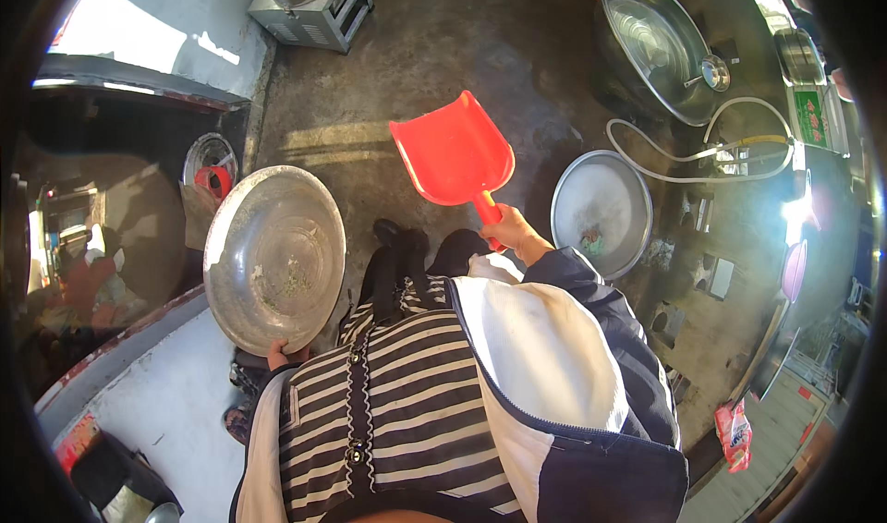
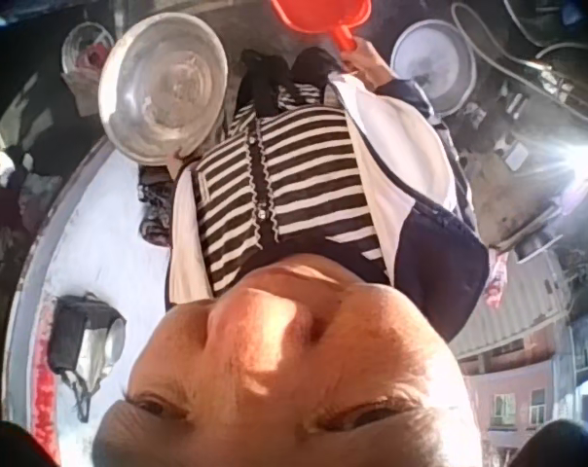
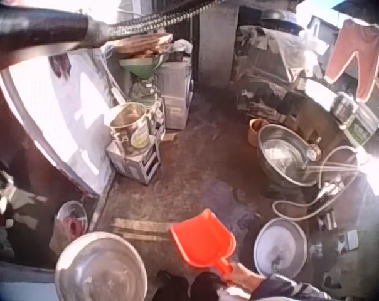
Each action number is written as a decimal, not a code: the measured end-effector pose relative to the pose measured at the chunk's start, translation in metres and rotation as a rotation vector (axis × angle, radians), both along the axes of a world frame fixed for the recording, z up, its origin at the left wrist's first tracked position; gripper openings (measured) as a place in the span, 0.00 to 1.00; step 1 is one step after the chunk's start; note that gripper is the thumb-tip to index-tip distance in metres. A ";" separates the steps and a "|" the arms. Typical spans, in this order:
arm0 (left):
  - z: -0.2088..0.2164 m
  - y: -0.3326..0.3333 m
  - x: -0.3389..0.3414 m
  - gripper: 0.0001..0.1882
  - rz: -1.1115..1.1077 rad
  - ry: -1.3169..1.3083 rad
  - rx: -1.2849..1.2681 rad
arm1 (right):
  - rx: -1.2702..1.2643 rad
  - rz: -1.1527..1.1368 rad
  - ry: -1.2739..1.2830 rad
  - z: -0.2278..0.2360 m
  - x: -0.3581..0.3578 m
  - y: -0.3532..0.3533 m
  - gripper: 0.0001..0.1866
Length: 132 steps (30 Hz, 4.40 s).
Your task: The person transfers chopped green herbs from a large metal bowl into a grinding machine using a red scoop. They then use a red dustpan to collect the processed herbs from a large tire and transfer them into a metal bowl. Finally, they use a cloth to clean the grinding machine's output chute.
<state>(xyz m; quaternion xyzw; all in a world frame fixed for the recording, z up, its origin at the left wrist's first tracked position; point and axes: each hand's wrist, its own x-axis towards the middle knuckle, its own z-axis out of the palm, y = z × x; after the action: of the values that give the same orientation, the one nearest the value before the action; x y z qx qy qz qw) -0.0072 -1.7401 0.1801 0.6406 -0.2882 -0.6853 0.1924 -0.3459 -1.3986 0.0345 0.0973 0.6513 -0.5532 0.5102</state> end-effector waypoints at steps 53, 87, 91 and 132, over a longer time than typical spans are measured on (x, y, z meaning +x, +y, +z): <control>-0.059 -0.571 0.048 0.29 0.421 -0.095 0.140 | -0.415 0.729 0.119 -0.182 -0.044 -1.166 0.36; -0.501 -0.719 -0.325 0.28 -0.213 -0.147 0.200 | 0.418 -0.001 -0.146 -0.252 -0.165 -0.541 0.22; -0.604 -0.743 -0.359 0.24 -0.138 -0.255 0.234 | 0.373 -0.200 -0.215 -0.310 -0.171 -0.462 0.20; -0.130 0.109 -0.457 0.19 -2.227 -0.305 -0.160 | 0.223 -1.687 -0.659 0.044 0.501 -0.195 0.14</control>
<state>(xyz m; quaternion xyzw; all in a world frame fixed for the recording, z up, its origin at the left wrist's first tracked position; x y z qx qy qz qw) -0.4645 -1.6311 0.0498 0.0893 -0.7628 -0.3694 -0.5231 0.1547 -1.5935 0.0784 0.7431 0.2351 -0.6209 0.0843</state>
